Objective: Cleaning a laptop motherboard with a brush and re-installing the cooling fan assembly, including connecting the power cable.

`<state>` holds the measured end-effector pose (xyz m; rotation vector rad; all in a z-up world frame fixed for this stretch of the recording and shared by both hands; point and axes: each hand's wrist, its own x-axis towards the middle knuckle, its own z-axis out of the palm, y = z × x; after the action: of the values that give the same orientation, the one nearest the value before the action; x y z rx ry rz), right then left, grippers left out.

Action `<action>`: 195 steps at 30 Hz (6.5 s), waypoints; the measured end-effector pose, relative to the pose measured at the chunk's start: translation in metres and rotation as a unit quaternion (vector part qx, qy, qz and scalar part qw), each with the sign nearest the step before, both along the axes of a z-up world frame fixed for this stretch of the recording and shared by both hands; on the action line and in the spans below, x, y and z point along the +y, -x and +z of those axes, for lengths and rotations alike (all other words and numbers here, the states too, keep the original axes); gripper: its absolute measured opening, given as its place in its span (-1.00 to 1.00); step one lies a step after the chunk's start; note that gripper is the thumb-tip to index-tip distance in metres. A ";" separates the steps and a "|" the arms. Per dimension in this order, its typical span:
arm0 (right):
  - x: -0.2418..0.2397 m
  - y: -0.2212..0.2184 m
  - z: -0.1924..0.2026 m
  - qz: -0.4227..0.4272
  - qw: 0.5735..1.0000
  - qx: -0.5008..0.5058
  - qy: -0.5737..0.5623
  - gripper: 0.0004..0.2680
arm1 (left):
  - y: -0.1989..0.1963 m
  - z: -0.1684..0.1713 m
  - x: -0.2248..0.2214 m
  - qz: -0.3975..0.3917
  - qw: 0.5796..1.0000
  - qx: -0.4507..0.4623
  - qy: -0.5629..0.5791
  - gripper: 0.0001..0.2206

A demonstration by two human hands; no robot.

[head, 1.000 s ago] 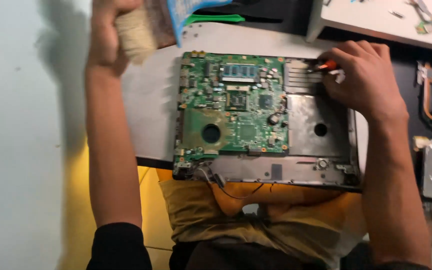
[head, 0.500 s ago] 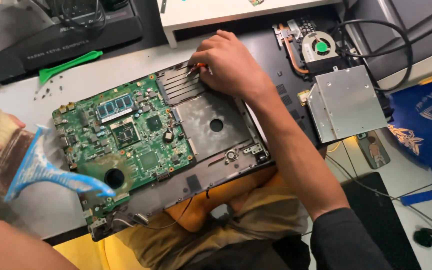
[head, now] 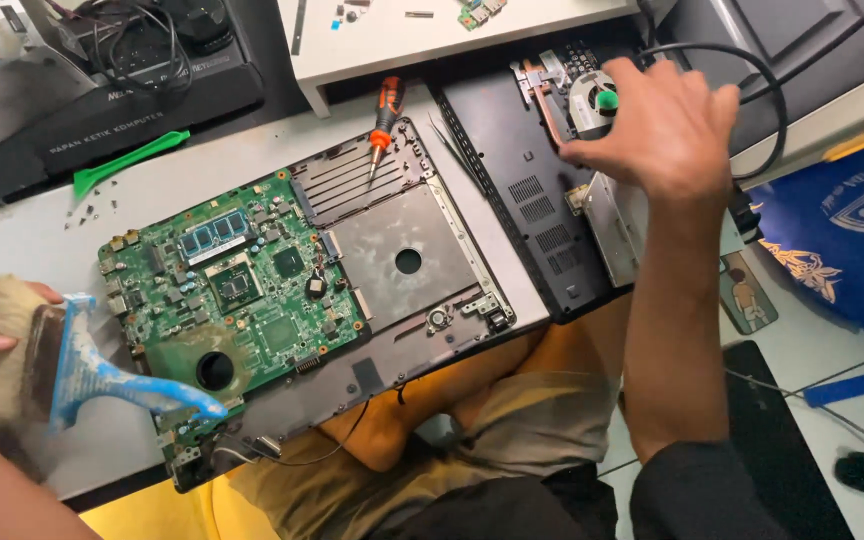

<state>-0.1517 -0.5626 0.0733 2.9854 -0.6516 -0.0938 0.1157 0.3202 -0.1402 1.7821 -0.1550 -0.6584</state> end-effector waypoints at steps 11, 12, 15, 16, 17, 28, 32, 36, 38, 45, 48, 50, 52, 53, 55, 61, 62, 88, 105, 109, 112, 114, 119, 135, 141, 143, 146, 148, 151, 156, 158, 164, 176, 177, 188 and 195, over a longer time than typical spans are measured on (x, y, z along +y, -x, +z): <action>-0.042 0.018 -0.026 0.010 0.997 -0.044 -0.066 -0.28 | 0.129 0.062 -0.137 0.065 0.986 -0.137 0.069 -0.36; -0.041 0.017 -0.025 0.011 0.997 -0.045 -0.063 -0.28 | 0.123 0.058 -0.138 0.066 0.986 -0.138 0.072 -0.36; -0.034 0.014 -0.022 0.020 0.997 -0.045 -0.051 -0.33 | 0.126 0.070 -0.158 0.073 0.981 -0.072 0.163 -0.39; -0.031 0.014 -0.020 0.026 0.996 -0.067 -0.058 -0.39 | 0.137 0.085 -0.179 0.096 0.978 -0.070 0.172 -0.43; -0.027 0.015 -0.018 0.032 0.993 -0.087 -0.066 -0.44 | 0.149 0.101 -0.199 0.118 0.974 -0.067 0.179 -0.46; 0.022 0.054 -0.055 0.179 0.948 -0.256 -0.060 -0.66 | 0.201 0.169 -0.405 -0.174 0.967 -0.062 0.176 -0.63; 0.045 0.074 -0.046 0.194 0.925 -0.298 -0.134 -0.77 | 0.208 0.190 -0.442 -0.202 0.978 -0.019 0.051 -0.52; 0.037 0.074 -0.041 0.197 0.915 -0.308 -0.171 -0.76 | 0.196 0.183 -0.450 -0.214 0.975 -0.008 0.059 -0.59; 0.035 0.069 -0.038 0.167 0.925 -0.289 -0.180 -0.75 | 0.186 0.181 -0.450 -0.231 0.969 -0.088 0.019 -0.59; 0.042 0.062 -0.028 0.175 0.922 -0.304 -0.161 -0.76 | 0.157 0.159 -0.444 -0.212 0.963 -0.117 0.121 -0.65; 0.039 0.055 -0.017 0.179 0.925 -0.304 -0.140 -0.72 | 0.147 0.161 -0.436 -0.192 0.964 -0.019 0.185 -0.66; 0.039 0.050 -0.004 0.177 0.931 -0.273 -0.164 -0.75 | 0.130 0.159 -0.430 -0.168 0.958 -0.101 0.209 -0.67; 0.043 0.048 -0.005 0.187 0.929 -0.268 -0.172 -0.74 | 0.108 0.130 -0.429 -0.128 0.960 -0.102 0.229 -0.64; 0.046 0.046 -0.003 0.200 0.926 -0.263 -0.183 -0.74 | 0.096 0.118 -0.428 -0.084 0.961 -0.102 0.244 -0.59; 0.058 0.056 0.001 0.201 0.918 -0.280 -0.195 -0.72 | 0.102 0.120 -0.425 -0.087 0.956 -0.083 0.267 -0.63; 0.099 0.071 -0.003 0.267 0.892 -0.324 -0.166 -0.60 | 0.111 0.112 -0.416 -0.097 0.955 -0.086 0.268 -0.75; 0.102 0.072 -0.007 0.275 0.900 -0.320 -0.108 -0.60 | 0.111 0.111 -0.414 -0.090 0.955 -0.055 0.278 -0.77; 0.042 0.022 -0.013 0.250 0.878 -0.392 0.111 -0.81 | 0.106 0.098 -0.395 -0.017 0.973 -0.092 0.209 -0.58; 0.192 -0.113 -0.033 0.236 0.765 -0.287 -0.526 -0.79 | 0.110 0.131 -0.400 0.177 0.909 -0.077 0.369 -0.37; 0.202 -0.103 -0.049 0.227 0.718 -0.264 -0.602 -0.79 | 0.116 0.117 -0.420 0.127 0.927 -0.122 0.332 -0.69; 0.197 -0.109 -0.055 0.224 0.703 -0.257 -0.624 -0.78 | 0.111 0.117 -0.432 0.126 0.921 -0.049 0.365 -0.49; 0.196 -0.114 -0.054 0.228 0.700 -0.252 -0.628 -0.79 | 0.110 0.132 -0.434 0.127 0.927 -0.036 0.352 -0.43; 0.186 -0.116 -0.064 0.222 0.645 -0.228 -0.695 -0.81 | 0.105 0.143 -0.433 0.062 0.949 -0.060 0.304 -0.71; 0.271 -0.011 -0.053 0.314 0.783 -0.105 -0.527 0.06 | 0.134 0.146 -0.429 0.215 0.892 -0.085 0.388 -0.67; 0.271 -0.022 -0.085 0.190 0.740 -0.344 -0.546 -0.64 | 0.137 0.127 -0.439 0.181 0.902 -0.205 0.335 -0.62; 0.251 -0.015 -0.074 0.172 0.783 -0.393 -0.450 -0.72 | 0.128 0.107 -0.441 0.143 0.910 -0.236 0.310 -0.70; 0.253 -0.009 -0.029 0.230 0.829 -0.403 -0.311 -0.76 | 0.135 0.113 -0.442 0.106 0.911 -0.235 0.322 -0.72; 0.258 -0.018 -0.025 0.263 0.828 -0.397 -0.296 -0.77 | 0.142 0.119 -0.439 0.086 0.920 -0.265 0.276 -0.71; 0.267 -0.018 -0.006 0.314 0.834 -0.322 -0.318 -0.79 | 0.151 0.134 -0.435 0.059 0.927 -0.287 0.235 -0.65; 0.252 -0.015 -0.031 0.287 0.848 -0.334 -0.294 -0.71 | 0.140 0.104 -0.445 0.066 0.934 -0.260 0.235 -0.65; 0.241 -0.012 -0.037 0.245 0.846 -0.391 -0.266 -0.72 | 0.142 0.098 -0.443 0.055 0.943 -0.246 0.216 -0.60; 0.253 -0.020 -0.025 0.262 0.866 -0.330 -0.269 -0.67 | 0.137 0.088 -0.448 0.045 0.949 -0.250 0.187 -0.48; 0.240 -0.024 -0.028 0.314 0.849 -0.280 -0.321 -0.58 | 0.135 0.100 -0.446 0.000 0.963 -0.206 0.173 -0.33; 0.243 -0.022 -0.030 0.311 0.849 -0.281 -0.321 -0.58 | 0.135 0.104 -0.444 -0.003 0.963 -0.205 0.173 -0.33; 0.238 -0.025 -0.032 0.450 0.838 -0.275 -0.139 -0.66 | 0.128 0.108 -0.439 0.042 0.971 -0.146 0.182 -0.35; 0.226 -0.021 -0.028 0.364 0.882 -0.296 -0.039 -0.68 | 0.132 0.103 -0.443 -0.005 0.974 -0.182 0.137 -0.33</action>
<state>-0.1307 -0.3369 0.0458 3.0855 0.5071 0.8739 -0.0161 -0.1223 -0.0372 1.6172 -0.4823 -0.2940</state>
